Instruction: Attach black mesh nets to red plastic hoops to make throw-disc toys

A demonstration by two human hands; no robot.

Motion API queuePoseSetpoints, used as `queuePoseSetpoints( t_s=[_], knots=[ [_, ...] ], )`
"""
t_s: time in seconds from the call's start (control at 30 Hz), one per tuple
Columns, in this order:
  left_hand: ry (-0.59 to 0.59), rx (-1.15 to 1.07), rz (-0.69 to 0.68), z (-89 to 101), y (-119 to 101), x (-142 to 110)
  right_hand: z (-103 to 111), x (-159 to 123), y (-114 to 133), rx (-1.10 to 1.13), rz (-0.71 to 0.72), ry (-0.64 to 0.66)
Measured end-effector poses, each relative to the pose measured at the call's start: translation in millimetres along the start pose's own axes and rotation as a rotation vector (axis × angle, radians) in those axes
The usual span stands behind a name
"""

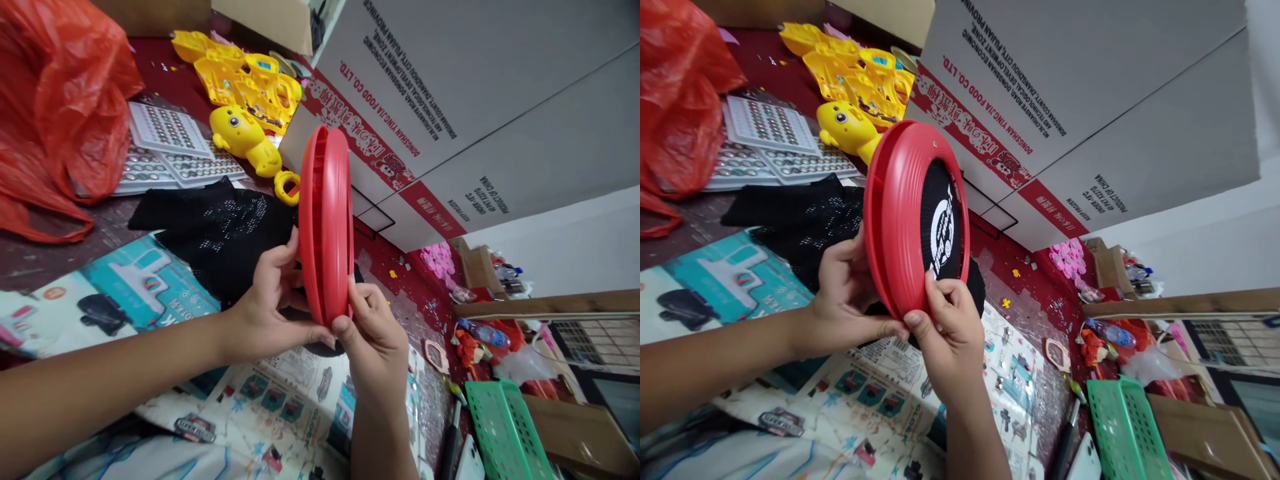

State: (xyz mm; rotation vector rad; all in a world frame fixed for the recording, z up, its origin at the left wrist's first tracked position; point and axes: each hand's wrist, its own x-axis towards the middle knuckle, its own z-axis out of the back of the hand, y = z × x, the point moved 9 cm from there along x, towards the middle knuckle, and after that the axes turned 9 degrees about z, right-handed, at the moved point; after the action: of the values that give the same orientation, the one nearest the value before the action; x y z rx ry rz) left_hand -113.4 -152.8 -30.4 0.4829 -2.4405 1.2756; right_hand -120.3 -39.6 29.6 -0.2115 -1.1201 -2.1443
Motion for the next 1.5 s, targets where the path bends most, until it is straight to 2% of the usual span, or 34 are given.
queuePoseSetpoints(
  t_s=[0.23, 0.43, 0.57, 0.7, 0.9, 1.0, 1.07, 1.17, 1.2, 1.27, 1.33, 1.37, 1.43, 1.47, 1.5],
  knots=[
    [0.009, 0.019, 0.015, -1.6, 1.3, -1.1, -0.7, 1.4, 1.6, 0.011, 0.02, 0.037],
    [-0.005, 0.041, 0.015, -0.1, 1.7, -0.8, -0.9, 1.1, 0.1, -0.003, -0.001, 0.018],
    [0.029, 0.008, -0.002, -3.3, -0.9, 0.0, -0.7, 1.3, 1.3, -0.007, 0.024, -0.001],
    [0.02, 0.029, 0.015, -2.9, 1.7, -1.0, -3.6, 1.9, 4.5, 0.003, 0.047, 0.053],
    [0.063, 0.011, 0.05, -3.4, 3.1, 0.2, -2.9, 1.7, 9.9, -0.128, 0.101, 0.09],
    [0.077, -0.084, 0.119, -2.0, 3.5, 3.5, -6.4, 2.0, 9.3, -0.191, 0.116, 0.117],
    [-0.007, -0.127, 0.202, 6.2, 6.7, 6.2, -14.8, 0.9, 5.4, -0.226, 0.086, 0.186],
    [-0.224, 0.0, 0.445, 26.2, 19.8, 5.3, -34.4, -6.1, -0.8, -0.318, 0.038, 0.36],
    [-0.263, 0.064, 0.534, 30.7, 23.3, 3.5, -40.4, -9.7, -1.8, -0.36, 0.034, 0.422],
    [-0.26, 0.134, 0.67, 33.5, 25.9, -0.5, -47.3, -16.7, 0.7, -0.435, 0.071, 0.525],
    [-0.191, 0.125, 0.755, 30.6, 23.0, -7.3, -36.0, -17.0, 11.4, -0.511, 0.161, 0.504],
    [-0.16, 0.12, 0.794, 30.2, 20.2, -13.4, -20.3, -13.2, 19.7, -0.566, 0.21, 0.422],
    [-0.132, 0.167, 0.847, 36.5, 10.7, -29.8, 30.0, -2.5, 38.7, -0.721, 0.253, 0.154],
    [-0.132, 0.236, 0.855, 44.0, 4.1, -38.8, 56.8, 2.1, 45.5, -0.812, 0.222, 0.055],
    [-0.149, 0.333, 0.821, 54.7, -5.9, -45.9, 79.7, 6.6, 48.6, -0.875, 0.154, 0.024]
  ],
)
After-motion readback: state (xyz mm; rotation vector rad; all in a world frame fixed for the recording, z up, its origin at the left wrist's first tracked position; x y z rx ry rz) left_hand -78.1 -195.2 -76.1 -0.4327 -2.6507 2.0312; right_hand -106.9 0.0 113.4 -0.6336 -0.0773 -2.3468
